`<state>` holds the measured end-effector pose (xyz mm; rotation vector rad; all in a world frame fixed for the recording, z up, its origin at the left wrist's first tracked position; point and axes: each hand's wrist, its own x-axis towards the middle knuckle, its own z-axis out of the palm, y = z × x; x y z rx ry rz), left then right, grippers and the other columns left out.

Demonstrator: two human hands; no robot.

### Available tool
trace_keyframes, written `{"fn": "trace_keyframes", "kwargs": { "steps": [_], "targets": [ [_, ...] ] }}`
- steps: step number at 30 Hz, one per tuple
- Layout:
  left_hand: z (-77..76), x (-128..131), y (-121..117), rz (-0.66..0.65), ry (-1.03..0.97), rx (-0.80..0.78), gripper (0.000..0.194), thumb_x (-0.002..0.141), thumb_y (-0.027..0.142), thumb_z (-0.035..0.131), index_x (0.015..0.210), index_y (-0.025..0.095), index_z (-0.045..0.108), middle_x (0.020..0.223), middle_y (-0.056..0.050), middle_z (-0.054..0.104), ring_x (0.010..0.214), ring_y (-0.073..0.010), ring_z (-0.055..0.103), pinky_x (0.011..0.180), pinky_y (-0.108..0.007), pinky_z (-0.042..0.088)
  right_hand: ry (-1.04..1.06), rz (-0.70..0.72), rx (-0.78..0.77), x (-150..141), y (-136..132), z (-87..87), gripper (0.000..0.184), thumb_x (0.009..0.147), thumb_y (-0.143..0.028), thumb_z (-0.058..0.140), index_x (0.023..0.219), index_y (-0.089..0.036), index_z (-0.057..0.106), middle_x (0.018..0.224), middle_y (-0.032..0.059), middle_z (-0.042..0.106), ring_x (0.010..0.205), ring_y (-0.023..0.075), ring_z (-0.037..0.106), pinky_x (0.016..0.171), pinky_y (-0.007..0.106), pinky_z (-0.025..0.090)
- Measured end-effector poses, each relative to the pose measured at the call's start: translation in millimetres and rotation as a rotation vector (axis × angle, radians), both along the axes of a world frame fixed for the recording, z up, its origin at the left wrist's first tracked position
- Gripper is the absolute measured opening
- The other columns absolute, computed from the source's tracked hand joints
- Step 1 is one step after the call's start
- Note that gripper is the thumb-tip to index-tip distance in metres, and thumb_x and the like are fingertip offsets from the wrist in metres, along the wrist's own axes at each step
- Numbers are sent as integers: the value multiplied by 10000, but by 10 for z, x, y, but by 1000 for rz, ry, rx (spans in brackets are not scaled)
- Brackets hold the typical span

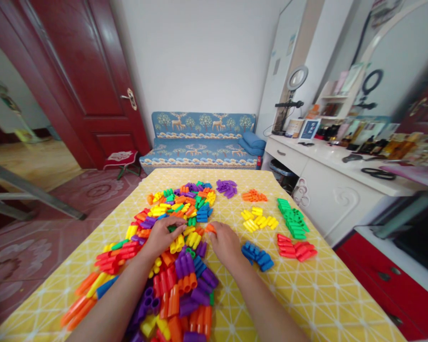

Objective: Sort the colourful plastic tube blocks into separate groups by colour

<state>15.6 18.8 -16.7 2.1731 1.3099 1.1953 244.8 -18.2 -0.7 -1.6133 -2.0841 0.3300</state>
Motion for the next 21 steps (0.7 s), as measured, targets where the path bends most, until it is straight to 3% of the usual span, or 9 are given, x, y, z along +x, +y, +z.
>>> {"fn": "trace_keyframes", "kwargs": {
  "steps": [3,6,10,14,17,21],
  "targets": [
    [-1,0,1,-7,-1,-4,146,817,270,626,901,199,722,804,-28,734,724,-171,674,677,-268,513,184,-94,-30,97,33,-11,265,906,-323,458,1100,-191,579,891,62,698,830,203,644,715,286,459],
    [-2,4,4,-13,-2,-12,155,819,274,624,910,198,723,813,-31,737,728,-173,676,676,-266,516,274,-76,-71,204,86,-18,255,890,-354,471,1031,-196,613,785,32,696,736,187,647,653,274,465],
    [3,8,1,-5,-3,-12,151,816,274,630,909,202,724,811,-29,737,729,-175,678,675,-269,517,75,-22,-110,280,96,15,185,850,-271,518,896,-206,685,868,52,699,822,189,647,708,278,458],
    [20,11,-14,-3,8,-10,136,820,259,623,893,202,722,795,-22,731,722,-170,673,675,-267,508,-155,-54,-67,301,0,90,275,813,-347,604,1057,-243,676,1041,78,653,932,228,632,732,299,433],
    [35,14,-22,-4,12,-17,131,818,257,624,885,200,722,799,-22,731,730,-170,672,682,-268,504,-218,38,-95,312,-56,109,325,748,-289,658,1073,-294,668,989,37,655,900,216,636,703,277,414],
    [46,18,-21,-4,0,-27,133,820,261,623,884,200,723,798,-25,731,728,-172,672,686,-273,506,-214,124,-50,388,67,123,318,727,-204,620,1034,-262,677,969,32,673,872,198,636,706,264,418]
  ]
}}
